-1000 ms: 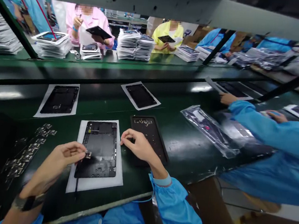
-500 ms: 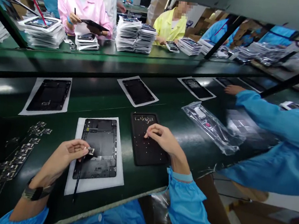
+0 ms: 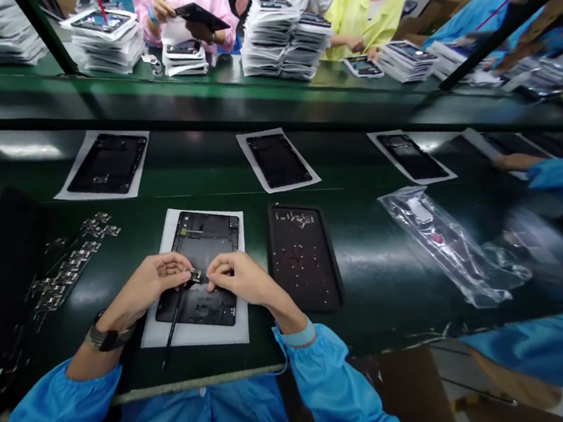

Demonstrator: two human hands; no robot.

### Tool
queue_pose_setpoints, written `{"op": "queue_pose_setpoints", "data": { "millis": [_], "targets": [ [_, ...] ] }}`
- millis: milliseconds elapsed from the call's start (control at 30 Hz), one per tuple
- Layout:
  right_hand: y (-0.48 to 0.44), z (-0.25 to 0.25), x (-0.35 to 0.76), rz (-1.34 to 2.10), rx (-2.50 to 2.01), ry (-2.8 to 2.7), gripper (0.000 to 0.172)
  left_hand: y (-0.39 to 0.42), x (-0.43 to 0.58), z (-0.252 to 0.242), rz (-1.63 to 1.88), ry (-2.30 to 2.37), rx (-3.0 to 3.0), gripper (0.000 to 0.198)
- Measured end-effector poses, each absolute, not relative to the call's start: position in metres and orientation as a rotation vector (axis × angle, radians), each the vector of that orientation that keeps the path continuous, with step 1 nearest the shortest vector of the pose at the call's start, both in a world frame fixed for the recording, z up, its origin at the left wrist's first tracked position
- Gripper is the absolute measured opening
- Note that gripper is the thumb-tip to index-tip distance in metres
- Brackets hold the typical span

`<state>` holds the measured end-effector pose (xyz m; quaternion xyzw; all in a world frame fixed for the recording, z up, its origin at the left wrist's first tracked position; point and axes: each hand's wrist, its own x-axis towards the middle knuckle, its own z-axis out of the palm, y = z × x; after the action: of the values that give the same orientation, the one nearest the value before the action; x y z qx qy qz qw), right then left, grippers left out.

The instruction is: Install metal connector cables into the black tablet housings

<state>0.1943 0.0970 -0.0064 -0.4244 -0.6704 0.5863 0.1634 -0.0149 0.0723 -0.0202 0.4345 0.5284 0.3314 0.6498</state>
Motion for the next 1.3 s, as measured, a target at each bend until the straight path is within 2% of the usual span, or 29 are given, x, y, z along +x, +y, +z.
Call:
{"op": "queue_pose_setpoints", "data": {
  "millis": [400,667,1300],
  "targets": [
    [0.096,-0.013,0.188,1.749,-1.216,-1.861,0.018,0.074,-0.012,-0.025,0.717,1.224,1.012,0.02],
    [0.096,-0.017,0.189,1.82,-1.21,-1.86,0.013,0.072,-0.012,-0.027,0.692,1.227,1.03,0.019],
    [0.096,-0.019,0.188,1.844,-1.198,-1.855,0.014,0.069,-0.007,-0.027,0.732,1.317,1.032,0.015]
  ]
}}
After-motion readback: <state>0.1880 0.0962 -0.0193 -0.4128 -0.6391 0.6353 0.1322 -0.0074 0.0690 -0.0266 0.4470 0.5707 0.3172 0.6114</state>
